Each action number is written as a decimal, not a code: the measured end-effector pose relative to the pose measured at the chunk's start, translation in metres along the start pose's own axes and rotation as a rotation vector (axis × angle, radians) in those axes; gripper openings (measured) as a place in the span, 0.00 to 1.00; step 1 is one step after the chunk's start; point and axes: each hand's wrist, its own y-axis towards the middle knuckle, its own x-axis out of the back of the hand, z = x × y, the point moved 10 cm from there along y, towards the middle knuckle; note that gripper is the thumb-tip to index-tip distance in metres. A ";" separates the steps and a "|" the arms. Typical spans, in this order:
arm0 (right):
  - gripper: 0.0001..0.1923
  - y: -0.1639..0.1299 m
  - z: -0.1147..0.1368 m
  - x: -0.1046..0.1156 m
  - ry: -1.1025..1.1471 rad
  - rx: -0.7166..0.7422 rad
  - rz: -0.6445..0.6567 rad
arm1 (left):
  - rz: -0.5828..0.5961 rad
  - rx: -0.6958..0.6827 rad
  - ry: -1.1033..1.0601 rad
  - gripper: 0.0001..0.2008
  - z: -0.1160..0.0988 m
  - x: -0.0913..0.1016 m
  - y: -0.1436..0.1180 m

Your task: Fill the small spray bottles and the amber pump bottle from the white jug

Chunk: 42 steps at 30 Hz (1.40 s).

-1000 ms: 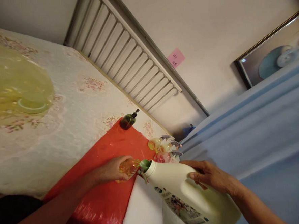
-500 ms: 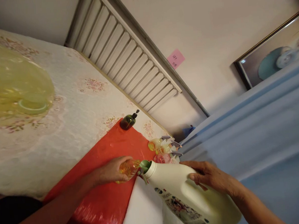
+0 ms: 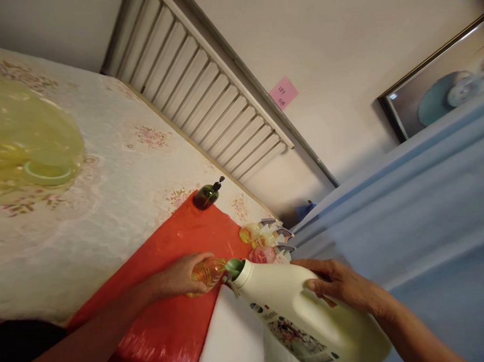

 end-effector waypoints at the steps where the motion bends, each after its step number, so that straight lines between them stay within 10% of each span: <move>1: 0.33 0.000 0.000 0.000 0.001 0.002 0.000 | 0.000 -0.003 0.007 0.36 0.000 0.000 0.000; 28: 0.31 -0.002 -0.019 -0.021 0.184 0.053 0.007 | 0.009 -0.042 0.009 0.35 0.000 -0.003 0.001; 35: 0.32 0.003 -0.033 -0.032 0.292 0.095 -0.007 | -0.004 -0.054 0.095 0.48 0.009 -0.003 0.000; 42: 0.07 0.010 -0.042 0.006 0.181 -0.022 -0.298 | -0.074 -0.065 0.213 0.35 -0.001 -0.002 -0.004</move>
